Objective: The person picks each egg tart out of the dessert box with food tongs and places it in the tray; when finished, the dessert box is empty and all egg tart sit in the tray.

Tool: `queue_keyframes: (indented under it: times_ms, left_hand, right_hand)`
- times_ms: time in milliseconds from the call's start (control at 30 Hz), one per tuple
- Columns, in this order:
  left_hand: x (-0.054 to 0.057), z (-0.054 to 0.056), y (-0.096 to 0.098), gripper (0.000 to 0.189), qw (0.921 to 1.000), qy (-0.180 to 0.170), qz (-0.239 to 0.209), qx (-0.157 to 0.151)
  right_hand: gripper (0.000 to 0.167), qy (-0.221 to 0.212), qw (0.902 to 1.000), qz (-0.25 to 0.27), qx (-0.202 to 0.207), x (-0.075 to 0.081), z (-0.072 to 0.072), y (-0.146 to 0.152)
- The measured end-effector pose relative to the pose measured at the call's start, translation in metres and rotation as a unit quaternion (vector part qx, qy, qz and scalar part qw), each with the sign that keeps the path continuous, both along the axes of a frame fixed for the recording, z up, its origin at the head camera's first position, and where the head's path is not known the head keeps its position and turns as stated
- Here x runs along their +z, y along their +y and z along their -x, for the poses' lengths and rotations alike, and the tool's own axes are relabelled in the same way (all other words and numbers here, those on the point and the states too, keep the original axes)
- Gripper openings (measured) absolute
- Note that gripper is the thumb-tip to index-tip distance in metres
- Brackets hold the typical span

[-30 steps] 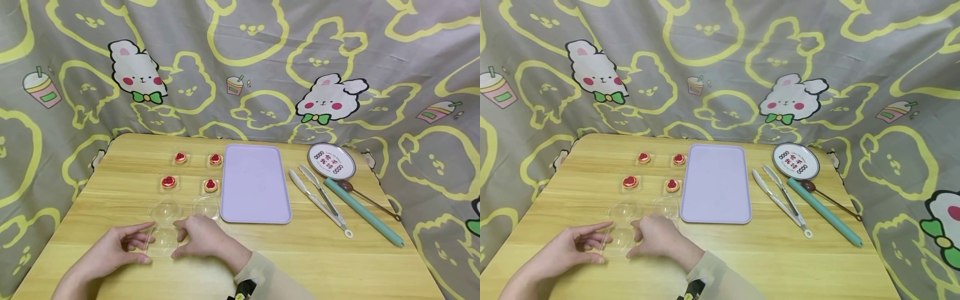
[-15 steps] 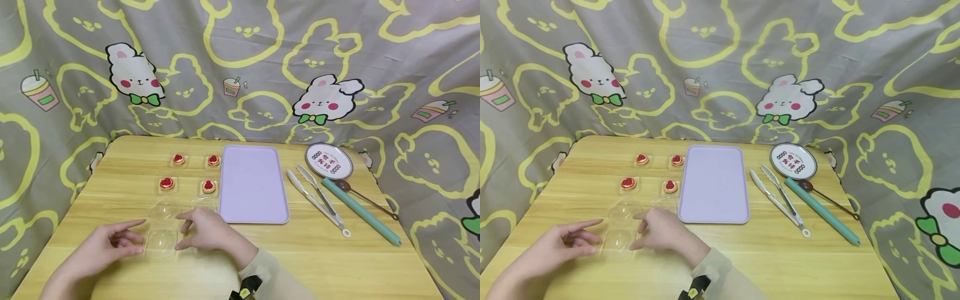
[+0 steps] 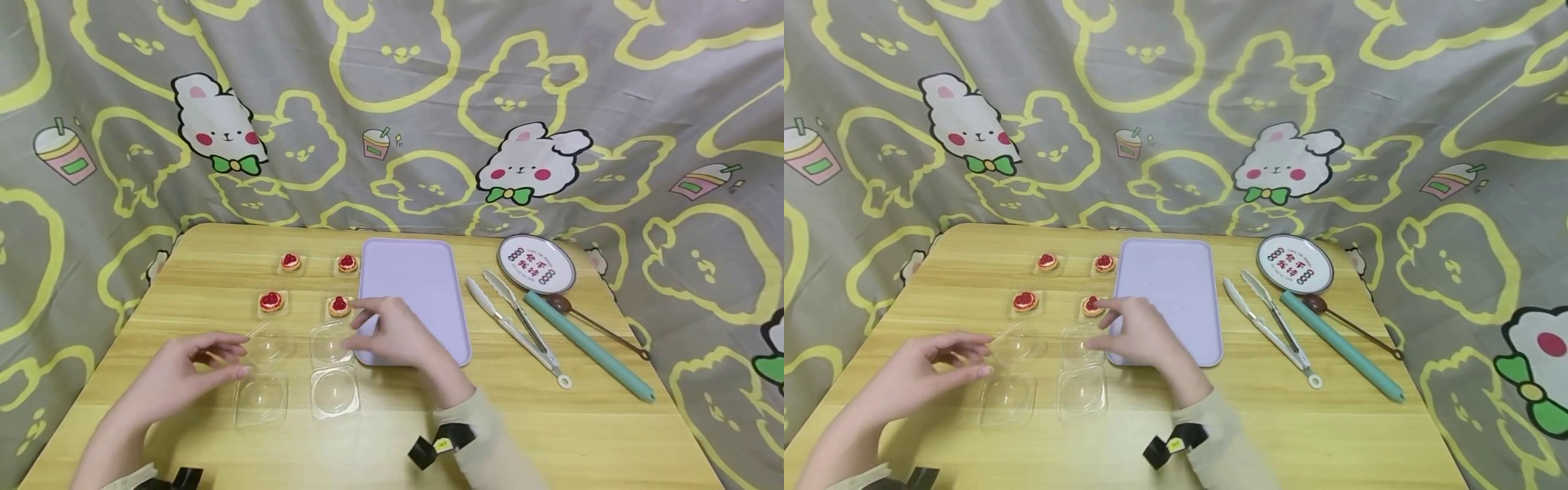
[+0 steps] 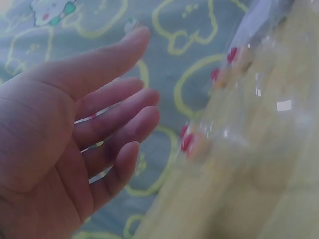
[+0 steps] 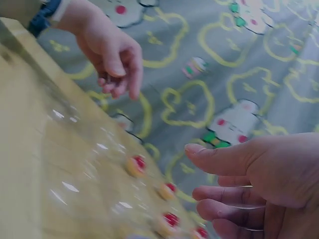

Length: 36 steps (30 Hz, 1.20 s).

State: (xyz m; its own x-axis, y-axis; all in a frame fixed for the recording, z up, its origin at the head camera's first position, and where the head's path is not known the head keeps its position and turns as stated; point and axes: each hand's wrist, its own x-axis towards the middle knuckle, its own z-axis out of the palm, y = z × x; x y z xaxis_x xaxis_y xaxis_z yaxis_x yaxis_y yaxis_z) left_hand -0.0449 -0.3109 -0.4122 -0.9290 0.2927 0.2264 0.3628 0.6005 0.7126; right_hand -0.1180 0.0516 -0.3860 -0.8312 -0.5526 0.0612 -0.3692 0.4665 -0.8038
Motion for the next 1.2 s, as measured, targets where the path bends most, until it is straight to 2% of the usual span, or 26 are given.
queue_keyframes:
  times_ms: [267, 433, 567, 733, 900, 1033, 1200]
  left_hand:
    - [0.011, 0.028, 0.031, 0.037, 0.9997, 0.015, 0.014, -0.014]
    - [0.013, 0.045, 0.05, 0.045, 0.9991, 0.025, 0.007, -0.034]
    - [0.013, 0.06, 0.064, 0.052, 0.9981, 0.03, 0.008, -0.053]
    - [0.009, 0.079, 0.078, 0.055, 0.9979, 0.006, -0.003, -0.065]
    - [0.002, 0.096, 0.088, 0.059, 0.9976, -0.021, -0.01, -0.065]
    - [-0.005, 0.11, 0.094, 0.065, 0.9973, -0.042, 0.007, -0.059]
    - [-0.012, 0.124, 0.102, 0.075, 0.9943, -0.069, 0.044, -0.068]
  right_hand:
    - [0.062, 0.037, 0.9941, -0.013, -0.101, 0.01, 0.016, 0.074]
    - [0.07, 0.034, 0.9895, -0.032, -0.137, 0.012, 0.016, 0.121]
    - [0.075, 0.026, 0.9857, -0.05, -0.159, 0.007, 0.013, 0.158]
    - [0.084, 0.025, 0.9776, -0.09, -0.189, -0.005, 0.006, 0.201]
    - [0.088, 0.021, 0.9661, -0.139, -0.216, -0.014, -0.002, 0.224]
    - [0.088, 0.022, 0.9597, -0.17, -0.223, -0.024, -0.006, 0.234]
    - [0.088, 0.029, 0.9551, -0.183, -0.231, -0.037, -0.009, 0.243]
